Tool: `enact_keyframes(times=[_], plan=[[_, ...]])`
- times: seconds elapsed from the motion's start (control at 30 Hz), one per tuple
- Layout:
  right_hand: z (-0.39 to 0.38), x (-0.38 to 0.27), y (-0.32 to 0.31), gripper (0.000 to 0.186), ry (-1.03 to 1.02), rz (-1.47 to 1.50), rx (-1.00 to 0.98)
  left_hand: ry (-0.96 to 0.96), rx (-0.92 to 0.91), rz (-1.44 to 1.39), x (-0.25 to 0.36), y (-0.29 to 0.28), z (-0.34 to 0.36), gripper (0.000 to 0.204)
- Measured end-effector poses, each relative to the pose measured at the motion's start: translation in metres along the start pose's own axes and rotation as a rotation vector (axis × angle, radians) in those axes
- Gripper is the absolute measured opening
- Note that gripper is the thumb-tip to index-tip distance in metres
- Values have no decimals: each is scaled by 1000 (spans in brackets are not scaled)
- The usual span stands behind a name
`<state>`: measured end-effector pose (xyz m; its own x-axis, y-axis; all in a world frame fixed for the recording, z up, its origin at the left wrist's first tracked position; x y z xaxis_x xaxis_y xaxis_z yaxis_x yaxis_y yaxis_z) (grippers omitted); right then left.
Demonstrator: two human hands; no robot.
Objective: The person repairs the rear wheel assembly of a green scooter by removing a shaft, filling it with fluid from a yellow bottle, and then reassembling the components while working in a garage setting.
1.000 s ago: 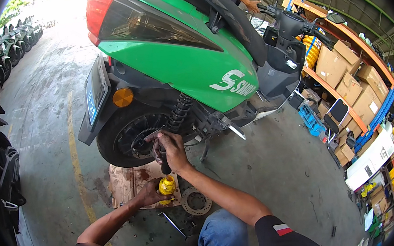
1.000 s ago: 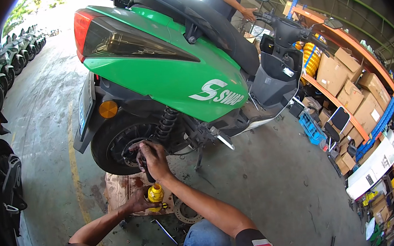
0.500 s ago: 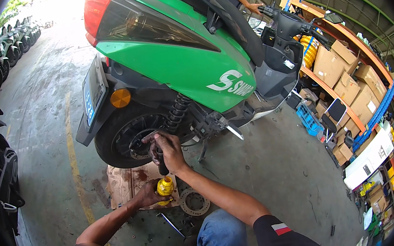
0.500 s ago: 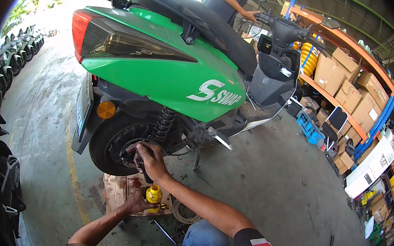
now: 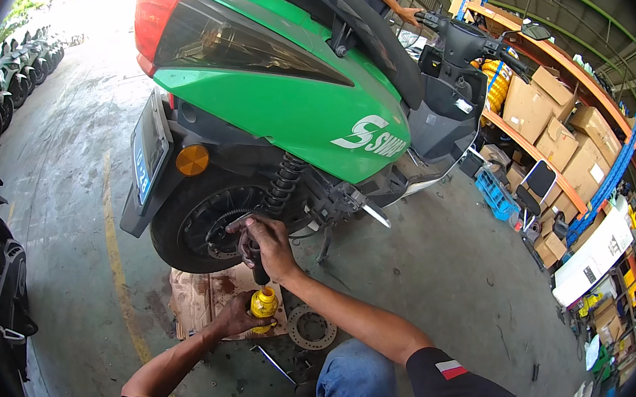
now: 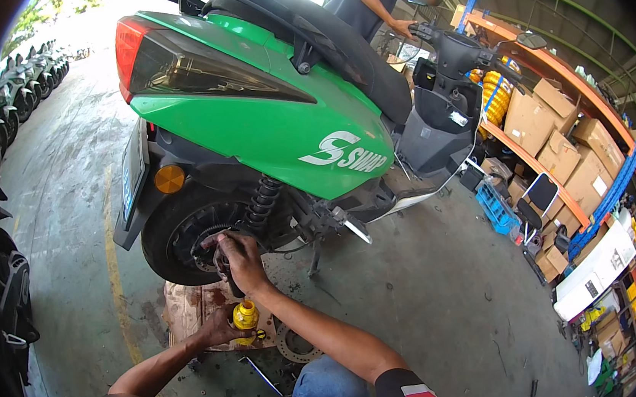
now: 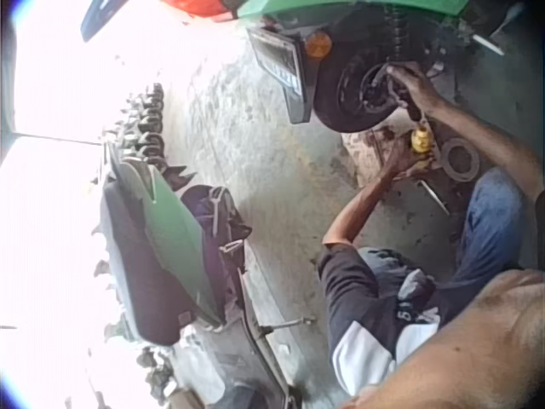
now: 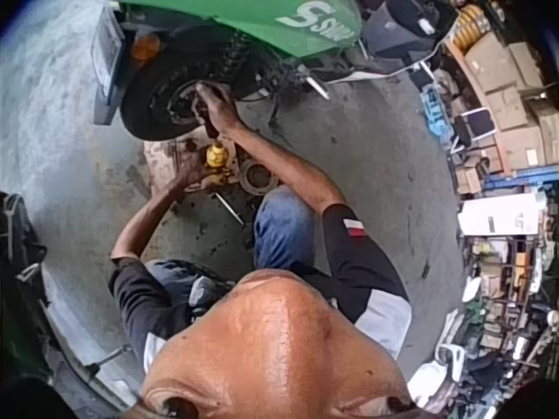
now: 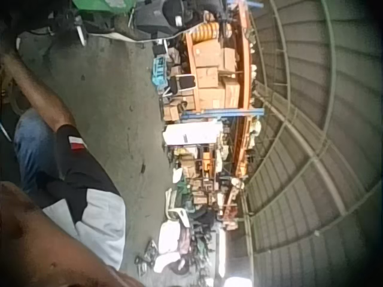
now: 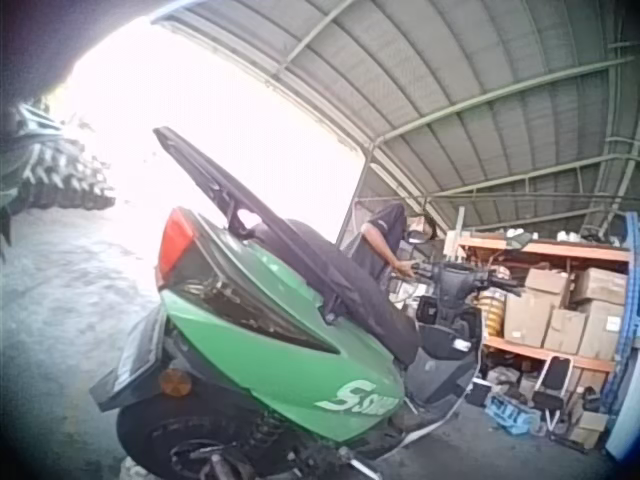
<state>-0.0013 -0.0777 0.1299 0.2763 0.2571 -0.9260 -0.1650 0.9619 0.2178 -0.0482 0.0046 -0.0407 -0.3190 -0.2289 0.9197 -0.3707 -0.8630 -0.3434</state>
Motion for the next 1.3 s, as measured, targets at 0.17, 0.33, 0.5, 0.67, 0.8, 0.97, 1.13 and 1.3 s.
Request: enact_keyframes(times=[0.17,0.33,0.5,0.67,0.8,0.97,1.13,1.3], plan=[[-1,-1,2,39,17,2,8,-4,-16,-41,0,0,0,59],[0,1,0,39,12,8,11,11,-7,-4,5,0,2,59],[1,2,1,39,13,18,1,-19,-20,2,7,-2,2,63],[1,3,1,39,25,15,10,4,-5,1,4,-2,0,67],[2,4,0,39,3,-5,2,-4,-28,-10,6,-1,0,66],[2,6,0,40,4,-15,0,-29,-23,-54,6,-1,0,65],[2,10,-2,41,26,-29,13,-37,-36,-21,6,0,1,65],[2,8,0,41,22,-16,-1,20,-2,-52,13,-2,0,47]])
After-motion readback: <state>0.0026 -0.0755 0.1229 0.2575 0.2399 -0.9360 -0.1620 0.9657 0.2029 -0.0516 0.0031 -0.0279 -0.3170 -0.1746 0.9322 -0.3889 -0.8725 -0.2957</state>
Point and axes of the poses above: each hand's wrist, its own z-axis towards the middle knuckle, its own y-axis out of the palm, x = y × z, the point moved 6 cm from there along z, towards the middle knuckle, and after that the axes turned 12 degrees about x, right-handed, at the moved point
